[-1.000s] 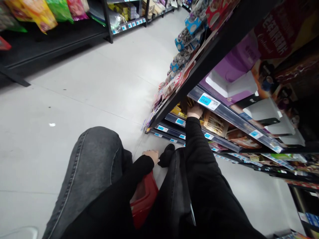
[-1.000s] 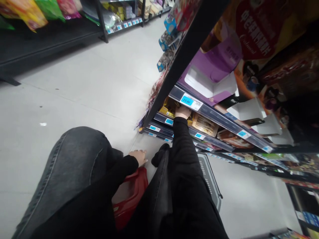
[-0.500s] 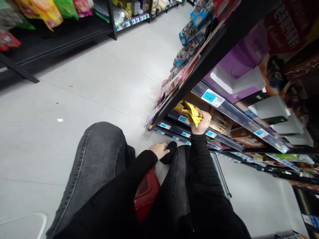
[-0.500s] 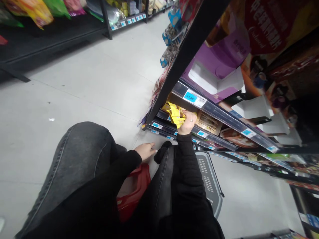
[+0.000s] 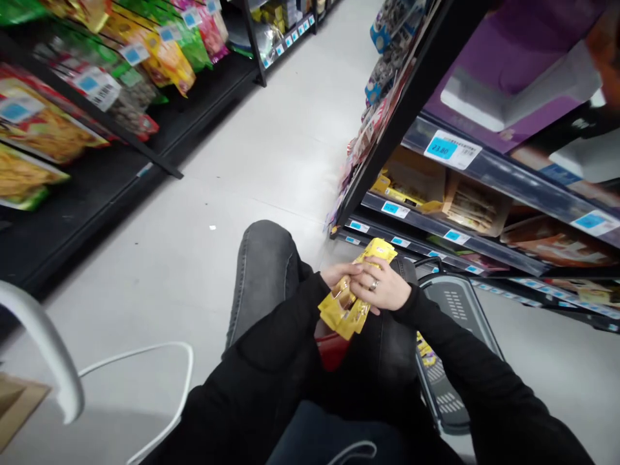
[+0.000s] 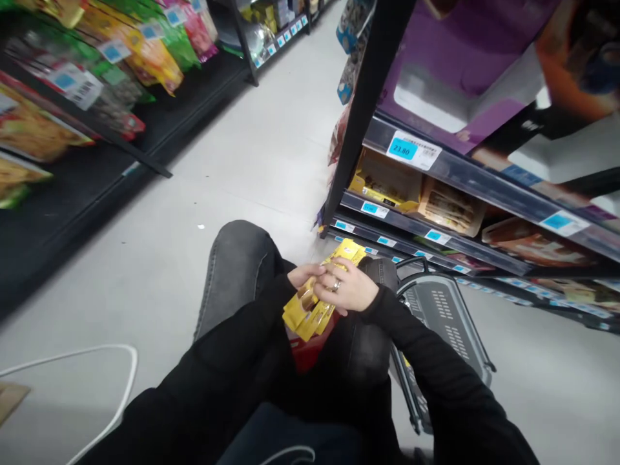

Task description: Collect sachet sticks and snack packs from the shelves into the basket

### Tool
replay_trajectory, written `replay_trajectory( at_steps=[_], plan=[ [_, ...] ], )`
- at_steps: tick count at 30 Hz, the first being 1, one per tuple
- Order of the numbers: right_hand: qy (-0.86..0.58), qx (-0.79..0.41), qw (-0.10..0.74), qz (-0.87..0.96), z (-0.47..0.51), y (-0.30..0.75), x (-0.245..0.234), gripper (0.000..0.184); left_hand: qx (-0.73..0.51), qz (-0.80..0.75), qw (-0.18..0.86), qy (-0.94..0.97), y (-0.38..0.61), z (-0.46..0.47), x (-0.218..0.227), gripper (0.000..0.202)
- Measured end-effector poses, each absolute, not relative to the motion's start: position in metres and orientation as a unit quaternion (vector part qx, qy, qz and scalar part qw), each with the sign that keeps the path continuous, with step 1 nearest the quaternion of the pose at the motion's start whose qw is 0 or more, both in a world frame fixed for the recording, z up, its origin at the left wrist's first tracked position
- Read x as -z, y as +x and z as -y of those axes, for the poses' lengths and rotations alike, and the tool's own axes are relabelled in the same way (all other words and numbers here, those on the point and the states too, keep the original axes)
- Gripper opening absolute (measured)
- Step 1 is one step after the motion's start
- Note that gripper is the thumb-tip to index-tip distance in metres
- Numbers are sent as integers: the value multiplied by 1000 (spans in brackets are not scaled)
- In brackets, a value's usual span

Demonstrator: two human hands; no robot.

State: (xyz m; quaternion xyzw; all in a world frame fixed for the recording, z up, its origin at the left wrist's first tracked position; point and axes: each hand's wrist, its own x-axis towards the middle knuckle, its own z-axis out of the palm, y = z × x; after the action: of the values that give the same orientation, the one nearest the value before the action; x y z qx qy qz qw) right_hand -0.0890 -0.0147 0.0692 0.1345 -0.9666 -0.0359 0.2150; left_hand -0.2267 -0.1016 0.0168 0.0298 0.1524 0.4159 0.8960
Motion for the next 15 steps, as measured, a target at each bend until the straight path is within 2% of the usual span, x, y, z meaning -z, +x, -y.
replay_trajectory(
  at_steps=[4, 8, 10, 13, 15],
  plan=[
    [-25, 57, 163, 985, 34, -70, -54, 28, -403, -167, 898, 59, -217, 112, -21, 70],
    [-159, 50, 127, 978, 52, -57, -58, 42, -407, -189, 890, 79, -205, 120, -19, 67],
    [-209, 15, 111, 971, 54, -52, -65, 52, -422, -219, 876, 84, -201, 121, -17, 65],
    [-286, -79, 96, 950, 47, -42, -76, 78, -448, -276, 847, 78, -198, 122, -19, 63],
    [-309, -168, 99, 931, 37, -35, -78, 82, -478, -322, 813, 79, -198, 122, -23, 62]
  ],
)
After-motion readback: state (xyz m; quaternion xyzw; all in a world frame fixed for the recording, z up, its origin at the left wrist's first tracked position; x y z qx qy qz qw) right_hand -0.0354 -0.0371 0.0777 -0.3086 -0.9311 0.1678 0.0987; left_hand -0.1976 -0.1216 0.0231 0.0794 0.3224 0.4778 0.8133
